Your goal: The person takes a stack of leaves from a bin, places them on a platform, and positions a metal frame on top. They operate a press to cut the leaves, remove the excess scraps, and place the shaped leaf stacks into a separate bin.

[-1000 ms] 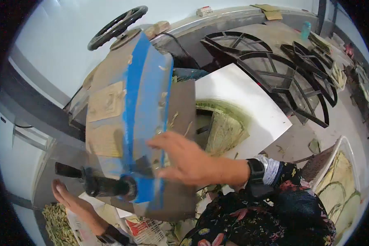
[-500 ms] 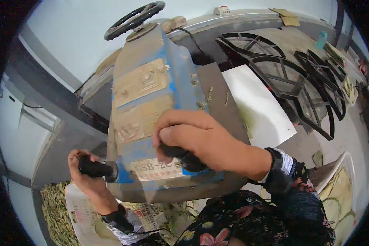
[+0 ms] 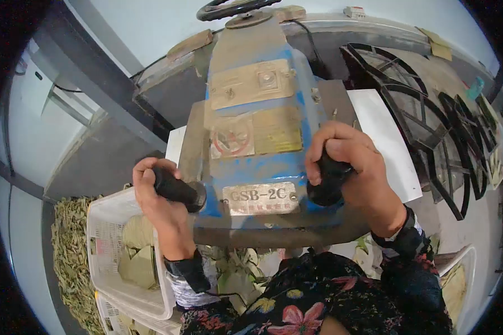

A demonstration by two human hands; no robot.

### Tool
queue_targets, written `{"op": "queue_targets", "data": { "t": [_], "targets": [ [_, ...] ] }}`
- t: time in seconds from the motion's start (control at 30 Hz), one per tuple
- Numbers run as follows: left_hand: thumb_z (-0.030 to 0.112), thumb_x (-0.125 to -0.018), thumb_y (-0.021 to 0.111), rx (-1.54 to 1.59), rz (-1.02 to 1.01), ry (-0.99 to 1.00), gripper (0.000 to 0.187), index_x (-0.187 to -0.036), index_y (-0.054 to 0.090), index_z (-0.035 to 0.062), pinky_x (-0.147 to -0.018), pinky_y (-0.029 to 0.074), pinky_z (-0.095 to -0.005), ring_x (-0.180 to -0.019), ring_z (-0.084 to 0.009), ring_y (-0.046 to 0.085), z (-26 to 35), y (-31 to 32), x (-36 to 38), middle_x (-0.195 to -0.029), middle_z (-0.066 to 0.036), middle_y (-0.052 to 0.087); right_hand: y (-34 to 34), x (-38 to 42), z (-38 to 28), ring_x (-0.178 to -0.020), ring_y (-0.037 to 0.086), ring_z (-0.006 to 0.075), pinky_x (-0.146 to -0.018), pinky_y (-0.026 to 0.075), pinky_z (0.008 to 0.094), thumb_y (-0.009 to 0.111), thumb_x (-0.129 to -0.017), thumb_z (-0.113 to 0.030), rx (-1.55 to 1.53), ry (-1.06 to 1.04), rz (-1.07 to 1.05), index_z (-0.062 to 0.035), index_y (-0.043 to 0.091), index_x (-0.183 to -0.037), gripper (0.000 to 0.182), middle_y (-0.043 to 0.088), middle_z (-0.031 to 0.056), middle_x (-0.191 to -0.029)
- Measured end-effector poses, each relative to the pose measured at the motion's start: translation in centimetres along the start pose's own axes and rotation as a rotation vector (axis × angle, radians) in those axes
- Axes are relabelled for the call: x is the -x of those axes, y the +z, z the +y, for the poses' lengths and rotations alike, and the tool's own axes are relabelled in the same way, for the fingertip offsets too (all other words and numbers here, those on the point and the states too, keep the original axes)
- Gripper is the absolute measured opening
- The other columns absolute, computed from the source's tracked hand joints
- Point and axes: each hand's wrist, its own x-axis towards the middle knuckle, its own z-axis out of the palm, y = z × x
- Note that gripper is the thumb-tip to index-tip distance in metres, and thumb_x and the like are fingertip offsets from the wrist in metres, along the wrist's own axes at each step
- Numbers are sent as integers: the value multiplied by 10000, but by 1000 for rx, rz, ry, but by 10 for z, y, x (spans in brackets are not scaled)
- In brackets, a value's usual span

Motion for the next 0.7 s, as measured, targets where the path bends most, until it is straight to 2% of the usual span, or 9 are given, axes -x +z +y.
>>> {"op": "queue_targets", "data": {
  "t": [0.17, 0.27, 0.4, 0.47, 0.57, 0.63, 0.67, 0.7],
  "targets": [
    [195, -837, 439, -15, 33, -26, 198, -957, 461, 39, -611, 412, -282, -667, -181, 494, -2, 6, 9, -764, -124, 552, -3, 3, 11, -622, 504, 150, -599, 406, 265, 433, -800, -161, -39, -28, 19, 5, 545, -791, 200, 543, 85, -672],
    [230, -867, 419, -17, 12, -40, 196, -950, 464, 58, -601, 411, -270, -665, -176, 506, -8, 1, 6, -778, -102, 539, -1, 4, 14, -612, 505, 155, -589, 409, 268, 437, -796, -172, -32, -10, 60, -1, 536, -791, 198, 544, 90, -676],
    [215, -860, 420, -40, 9, 35, 181, -930, 464, 54, -571, 404, -273, -624, -174, 498, -11, -2, 2, -739, -118, 550, 2, 5, 18, -594, 506, 166, -575, 413, 276, 453, -786, -198, -59, -48, 126, -8, 531, -785, 205, 544, 93, -683],
    [217, -861, 426, -58, -7, 149, 183, -918, 470, 48, -557, 404, -275, -603, -178, 501, -12, -3, -4, -728, -119, 547, 8, 5, 18, -587, 506, 170, -570, 413, 279, 460, -782, -202, -66, -68, 151, -10, 530, -781, 205, 543, 92, -682],
    [228, -861, 436, -141, 28, 225, 188, -896, 470, 47, -553, 411, -282, -585, -187, 507, -8, -17, -25, -720, -118, 548, 31, 1, 19, -650, 528, 166, -621, 427, 281, 456, -801, -209, -84, -45, 142, -4, 541, -834, 225, 559, 95, -724],
    [221, -873, 429, -160, 34, 235, 199, -904, 476, 31, -548, 423, -281, -594, -184, 520, -5, -34, -48, -741, -127, 563, 59, -2, 25, -772, 550, 158, -719, 441, 283, 447, -837, -235, 194, -94, 197, 0, 534, -941, 272, 577, 95, -826],
    [215, -884, 423, -188, 51, 243, 210, -911, 481, 15, -543, 435, -280, -604, -181, 533, -4, -45, -60, -762, -135, 577, 65, -3, 31, -949, 526, 180, -852, 418, 303, 476, -855, -232, 206, -73, 54, -12, 472, -1115, 340, 552, 115, -991],
    [215, -884, 423, -183, 49, 240, 210, -911, 481, 15, -543, 435, -280, -604, -181, 533, -7, -67, -76, -762, -135, 577, 75, -3, 39, -1010, 509, 196, -879, 408, 330, 581, -834, -411, 325, -129, -4, -28, 367, -1242, 599, 499, 126, -1100]
  ]
}}
